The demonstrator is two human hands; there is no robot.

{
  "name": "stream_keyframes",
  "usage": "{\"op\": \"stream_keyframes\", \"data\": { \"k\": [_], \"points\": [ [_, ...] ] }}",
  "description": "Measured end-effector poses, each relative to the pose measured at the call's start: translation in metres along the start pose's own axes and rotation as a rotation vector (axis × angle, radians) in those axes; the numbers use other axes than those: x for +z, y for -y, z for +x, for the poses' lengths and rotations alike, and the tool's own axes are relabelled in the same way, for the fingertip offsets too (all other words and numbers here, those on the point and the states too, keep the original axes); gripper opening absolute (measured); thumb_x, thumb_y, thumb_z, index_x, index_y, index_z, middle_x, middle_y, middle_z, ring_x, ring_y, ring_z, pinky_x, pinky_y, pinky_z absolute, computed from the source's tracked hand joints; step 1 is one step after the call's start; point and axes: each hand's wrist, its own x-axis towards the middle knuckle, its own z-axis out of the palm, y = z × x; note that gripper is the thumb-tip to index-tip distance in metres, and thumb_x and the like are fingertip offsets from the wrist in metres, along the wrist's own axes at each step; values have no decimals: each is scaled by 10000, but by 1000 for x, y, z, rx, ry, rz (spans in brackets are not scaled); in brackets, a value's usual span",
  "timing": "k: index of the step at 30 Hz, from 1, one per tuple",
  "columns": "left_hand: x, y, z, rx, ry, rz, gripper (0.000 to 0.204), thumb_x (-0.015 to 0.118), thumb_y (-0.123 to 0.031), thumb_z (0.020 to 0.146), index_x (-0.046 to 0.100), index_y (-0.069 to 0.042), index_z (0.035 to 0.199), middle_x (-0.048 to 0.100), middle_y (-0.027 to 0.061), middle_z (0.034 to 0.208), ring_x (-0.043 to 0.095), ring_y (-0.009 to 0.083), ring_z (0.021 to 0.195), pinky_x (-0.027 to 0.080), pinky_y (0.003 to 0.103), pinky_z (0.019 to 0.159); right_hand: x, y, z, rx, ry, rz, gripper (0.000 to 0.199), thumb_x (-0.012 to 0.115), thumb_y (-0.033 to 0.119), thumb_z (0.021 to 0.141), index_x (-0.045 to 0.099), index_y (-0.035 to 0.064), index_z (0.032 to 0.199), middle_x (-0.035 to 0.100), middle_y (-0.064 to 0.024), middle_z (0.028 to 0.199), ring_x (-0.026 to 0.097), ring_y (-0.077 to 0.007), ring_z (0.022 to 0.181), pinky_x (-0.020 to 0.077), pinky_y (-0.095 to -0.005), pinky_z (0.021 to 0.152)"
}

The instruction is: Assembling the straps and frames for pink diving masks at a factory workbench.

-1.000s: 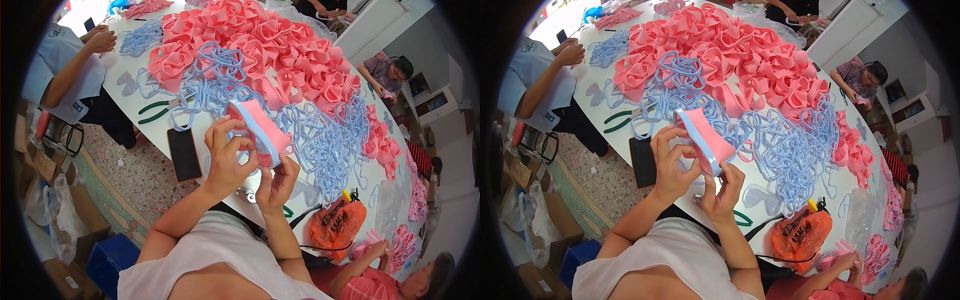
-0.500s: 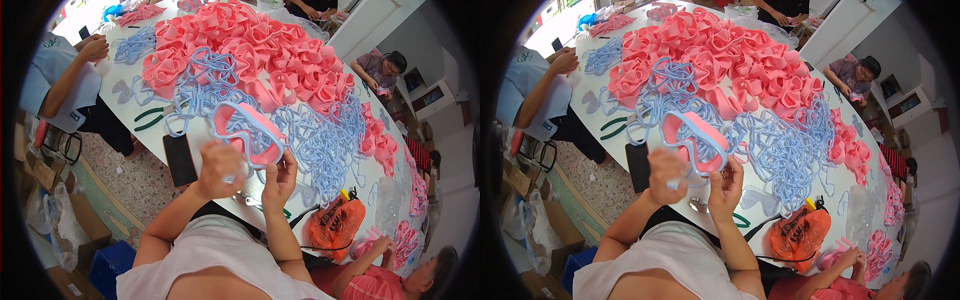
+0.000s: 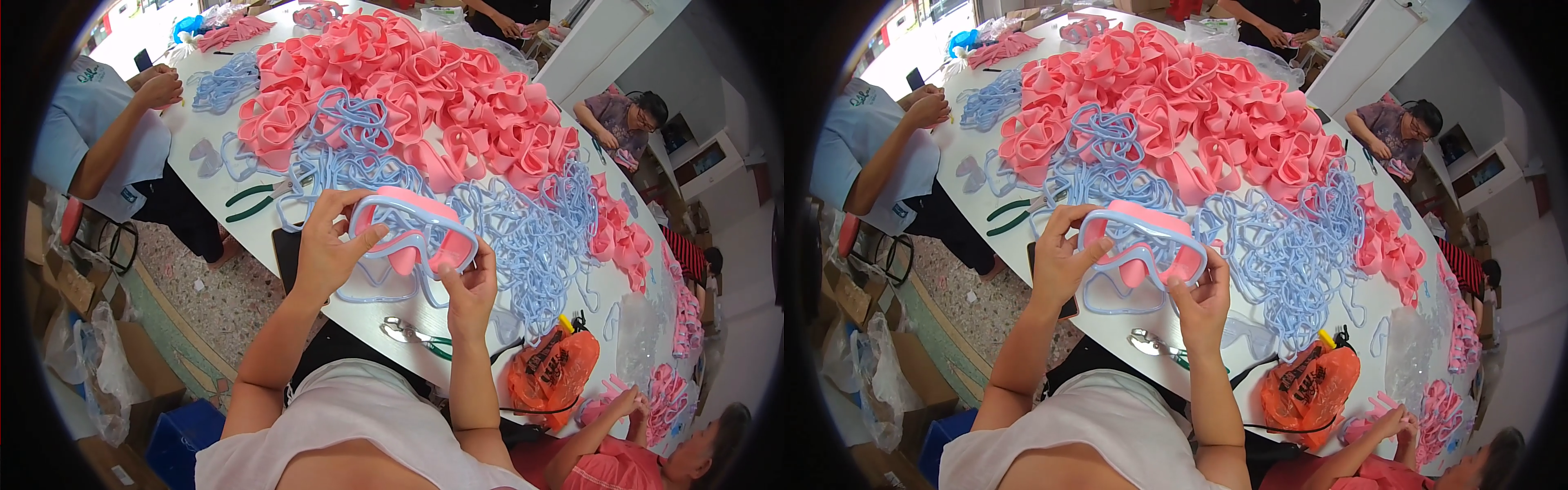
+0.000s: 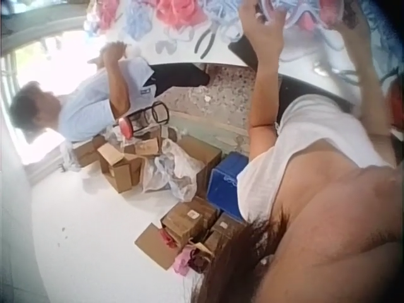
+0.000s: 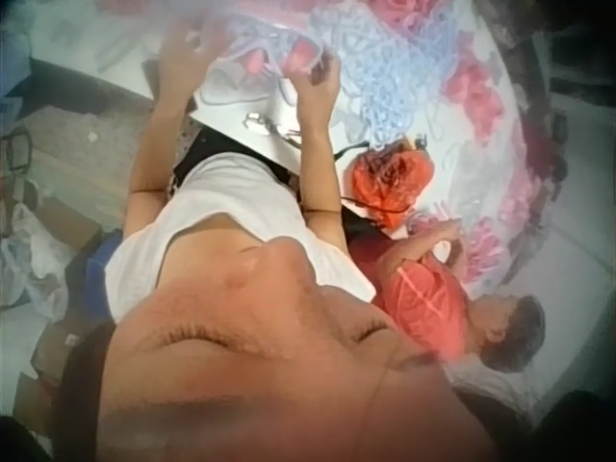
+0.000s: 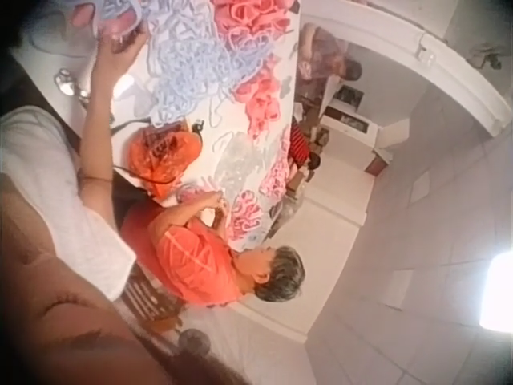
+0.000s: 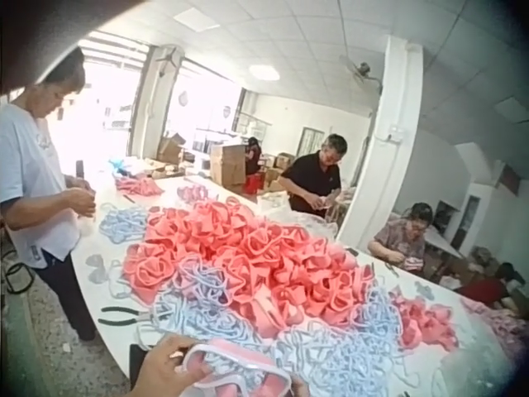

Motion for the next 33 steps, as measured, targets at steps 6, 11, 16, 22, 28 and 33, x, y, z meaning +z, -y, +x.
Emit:
{"op": "stream_keyframes", "data": {
  "k": [6,11,16,22,28,33],
  "points": [
    [-4,2,-1,-44,-22,-59,346,725,-71,835,590,1,1146,522,26,1034,516,115,919,473,248,827,-12,4,3,-23,110,19,467,662,50,861,454,-18,1274,537,-114,1206,556,-155,1057,525,-276,819],
    [-8,15,6,-226,52,-231,299,622,-208,933,605,-3,1150,575,18,985,534,79,842,467,222,711,-21,22,12,115,105,58,405,642,67,878,489,-24,1242,579,-112,1127,629,-167,908,580,-313,688],
    [-5,24,9,-158,-10,-103,297,564,-212,967,607,1,1170,595,26,977,519,54,784,446,215,687,-52,34,31,204,123,18,430,666,88,862,493,-32,1237,557,-119,1099,629,-192,891,588,-336,688],
    [-29,48,-3,-235,17,-235,296,559,-187,970,593,36,1162,591,52,959,524,72,775,432,215,691,-203,44,74,-6,-536,-30,449,643,20,830,450,-25,1233,520,-127,1064,627,-206,854,597,-356,683],
    [-26,53,-7,-299,1,-291,279,579,-194,959,606,30,1122,593,25,906,522,54,742,411,197,666,-383,18,91,-256,-1000,-1166,455,691,55,736,475,15,1135,517,-219,1103,543,-361,1019,458,-420,902],
    [-18,44,-9,-294,11,-260,260,571,-169,953,609,36,1108,599,48,894,524,84,743,426,220,694,-424,4,91,179,-881,-1600,433,707,98,731,552,45,1131,516,-207,1179,502,-383,1101,427,-433,940]
  ]
}}
